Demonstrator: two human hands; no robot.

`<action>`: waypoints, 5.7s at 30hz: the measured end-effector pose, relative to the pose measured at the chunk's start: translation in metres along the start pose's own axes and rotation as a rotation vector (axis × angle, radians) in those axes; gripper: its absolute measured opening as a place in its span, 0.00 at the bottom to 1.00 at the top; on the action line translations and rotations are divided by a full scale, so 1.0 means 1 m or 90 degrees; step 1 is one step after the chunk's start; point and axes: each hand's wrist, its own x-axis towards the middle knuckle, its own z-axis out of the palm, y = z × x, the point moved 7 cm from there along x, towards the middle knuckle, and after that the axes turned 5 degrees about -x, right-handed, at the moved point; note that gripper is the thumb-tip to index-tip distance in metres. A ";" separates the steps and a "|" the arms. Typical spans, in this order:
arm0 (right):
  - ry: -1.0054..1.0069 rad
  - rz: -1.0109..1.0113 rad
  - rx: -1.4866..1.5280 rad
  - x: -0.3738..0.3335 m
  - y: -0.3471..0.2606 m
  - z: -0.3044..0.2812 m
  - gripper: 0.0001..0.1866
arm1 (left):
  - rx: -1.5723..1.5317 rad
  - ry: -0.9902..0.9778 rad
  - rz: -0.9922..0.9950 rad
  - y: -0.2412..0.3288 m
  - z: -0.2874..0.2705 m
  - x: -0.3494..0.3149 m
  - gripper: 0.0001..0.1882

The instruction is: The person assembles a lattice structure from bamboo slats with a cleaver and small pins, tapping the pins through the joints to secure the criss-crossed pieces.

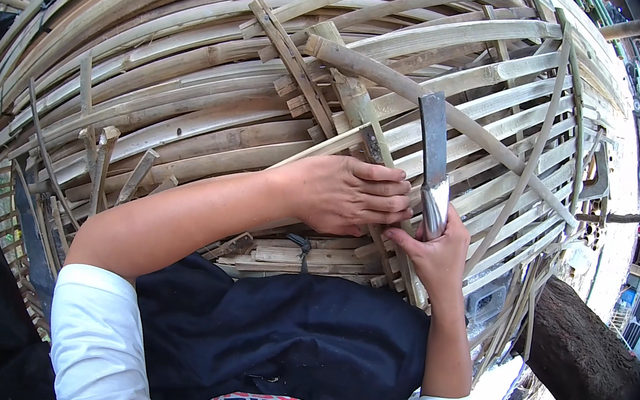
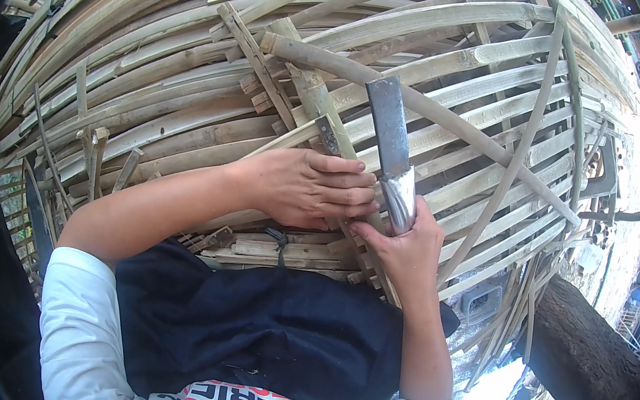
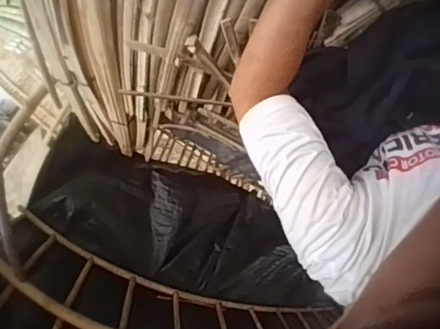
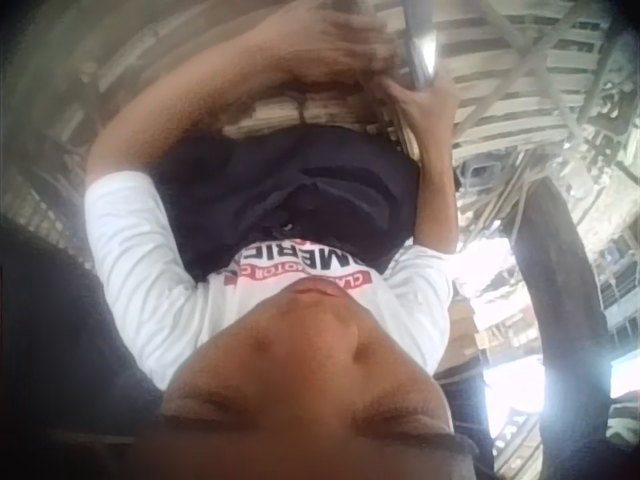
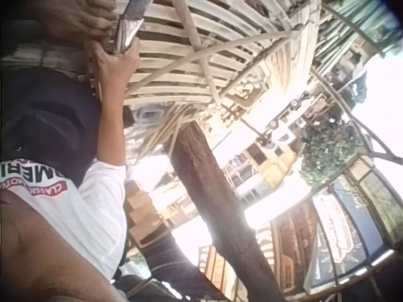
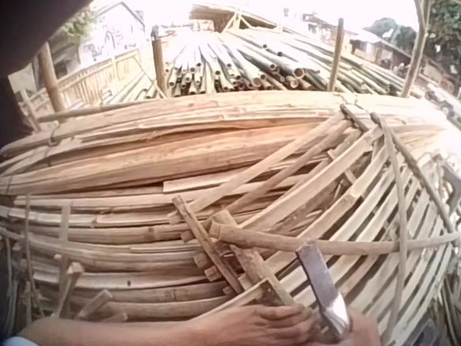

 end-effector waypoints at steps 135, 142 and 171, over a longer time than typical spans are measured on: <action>-0.032 -0.372 -0.100 0.054 -0.046 -0.061 0.29 | -0.182 -0.140 0.125 -0.017 -0.010 -0.007 0.54; -0.016 -0.387 -0.136 0.055 -0.054 -0.058 0.29 | -0.230 -0.130 0.115 -0.015 -0.008 -0.009 0.56; -0.052 -0.397 -0.381 0.081 -0.051 -0.043 0.30 | -0.159 -0.187 0.133 -0.011 -0.008 -0.005 0.56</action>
